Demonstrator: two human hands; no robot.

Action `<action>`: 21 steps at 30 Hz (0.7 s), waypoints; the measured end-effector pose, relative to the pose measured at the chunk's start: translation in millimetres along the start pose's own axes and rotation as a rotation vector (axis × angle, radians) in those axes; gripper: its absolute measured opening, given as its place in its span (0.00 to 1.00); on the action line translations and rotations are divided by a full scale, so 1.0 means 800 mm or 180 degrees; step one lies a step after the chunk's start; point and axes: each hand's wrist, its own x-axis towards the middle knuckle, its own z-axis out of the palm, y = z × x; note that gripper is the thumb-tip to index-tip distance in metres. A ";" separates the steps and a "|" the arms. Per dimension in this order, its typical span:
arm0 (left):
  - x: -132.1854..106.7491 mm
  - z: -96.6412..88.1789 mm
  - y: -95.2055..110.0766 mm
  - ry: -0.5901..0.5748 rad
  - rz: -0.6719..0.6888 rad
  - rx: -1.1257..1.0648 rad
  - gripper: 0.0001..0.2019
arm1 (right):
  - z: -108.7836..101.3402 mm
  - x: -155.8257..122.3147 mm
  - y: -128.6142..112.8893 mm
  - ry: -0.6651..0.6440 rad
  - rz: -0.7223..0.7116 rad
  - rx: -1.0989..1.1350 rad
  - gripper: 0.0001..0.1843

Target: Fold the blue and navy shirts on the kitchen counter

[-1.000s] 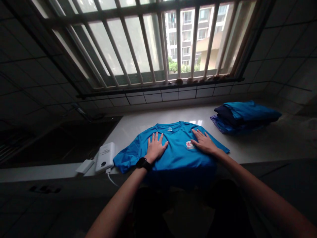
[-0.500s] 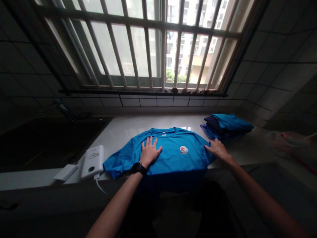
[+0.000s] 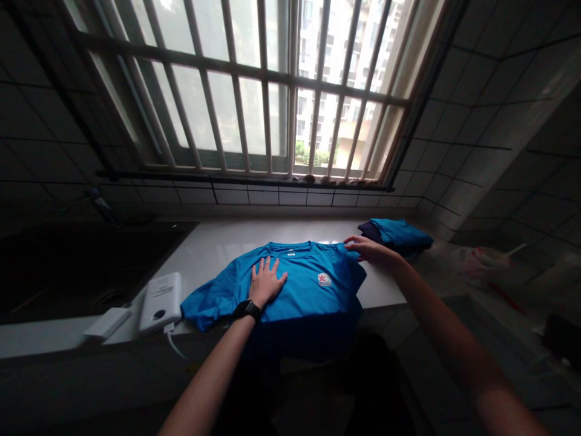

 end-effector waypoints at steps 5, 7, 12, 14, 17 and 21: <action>-0.001 -0.002 0.001 -0.0012 -0.0009 0.0019 0.33 | 0.075 -0.010 -0.001 -0.0198 -0.0538 0.0153 0.27; -0.002 -0.003 0.001 -0.0012 0.0010 0.0028 0.33 | 0.105 -0.014 0.018 -0.0231 -0.0538 -0.0748 0.29; -0.001 -0.002 0.002 -0.0024 -0.0027 0.0011 0.33 | 0.154 -0.016 0.056 -0.0605 -0.0476 -0.2578 0.32; 0.001 0.000 0.002 -0.0020 -0.0042 0.0009 0.32 | 0.161 -0.009 0.062 -0.0403 -0.0331 -0.2971 0.35; 0.002 0.002 0.001 -0.0041 -0.0046 0.0025 0.32 | 0.160 0.007 0.067 0.0001 -0.0071 -0.3282 0.36; 0.000 0.001 0.001 -0.0077 -0.0075 0.0014 0.32 | 0.148 0.028 0.072 0.0388 0.0278 -0.3417 0.35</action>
